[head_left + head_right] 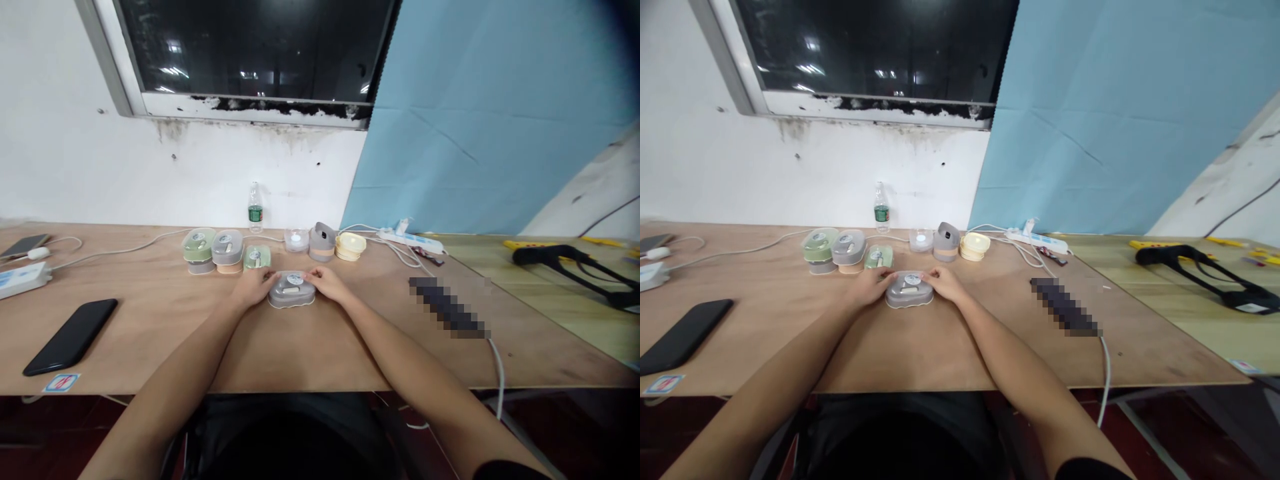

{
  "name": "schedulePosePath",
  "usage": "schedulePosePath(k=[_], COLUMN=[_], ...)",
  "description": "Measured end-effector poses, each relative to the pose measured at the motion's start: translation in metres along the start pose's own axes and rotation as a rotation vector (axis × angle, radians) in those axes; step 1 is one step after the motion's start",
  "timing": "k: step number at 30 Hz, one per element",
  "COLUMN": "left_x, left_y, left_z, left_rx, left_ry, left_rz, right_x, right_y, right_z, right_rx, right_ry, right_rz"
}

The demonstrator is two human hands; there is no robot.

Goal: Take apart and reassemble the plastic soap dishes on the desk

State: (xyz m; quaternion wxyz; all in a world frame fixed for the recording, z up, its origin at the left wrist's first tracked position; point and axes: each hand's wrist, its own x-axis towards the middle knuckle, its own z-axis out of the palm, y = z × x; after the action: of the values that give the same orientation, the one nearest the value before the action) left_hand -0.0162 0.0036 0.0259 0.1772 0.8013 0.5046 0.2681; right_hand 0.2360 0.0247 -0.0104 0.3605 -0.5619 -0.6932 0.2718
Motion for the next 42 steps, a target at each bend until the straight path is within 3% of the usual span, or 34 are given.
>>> schedulePosePath(k=[11,21,29,35,42], left_x=[-0.003,-0.002,-0.001,-0.001,-0.001], left_y=[0.009,0.005,-0.004,-0.005,-0.004], left_z=[-0.008,-0.007,-0.004,0.004,0.011], left_rx=[0.066,0.120,0.121,0.080,-0.102], left_ry=[-0.101,-0.142,-0.262,-0.165,0.004], left_rz=[-0.033,-0.004,0.076,0.152,0.311], right_x=[0.001,0.001,0.002,-0.004,-0.003], right_y=[-0.001,0.002,0.000,-0.007,-0.005], right_z=[0.005,0.000,-0.003,-0.009,-0.010], right_rx=[0.003,0.001,-0.022,0.051,0.377], right_ry=[0.159,-0.014,-0.067,-0.110,-0.083], right_rz=[0.035,-0.077,-0.071,-0.035,0.121])
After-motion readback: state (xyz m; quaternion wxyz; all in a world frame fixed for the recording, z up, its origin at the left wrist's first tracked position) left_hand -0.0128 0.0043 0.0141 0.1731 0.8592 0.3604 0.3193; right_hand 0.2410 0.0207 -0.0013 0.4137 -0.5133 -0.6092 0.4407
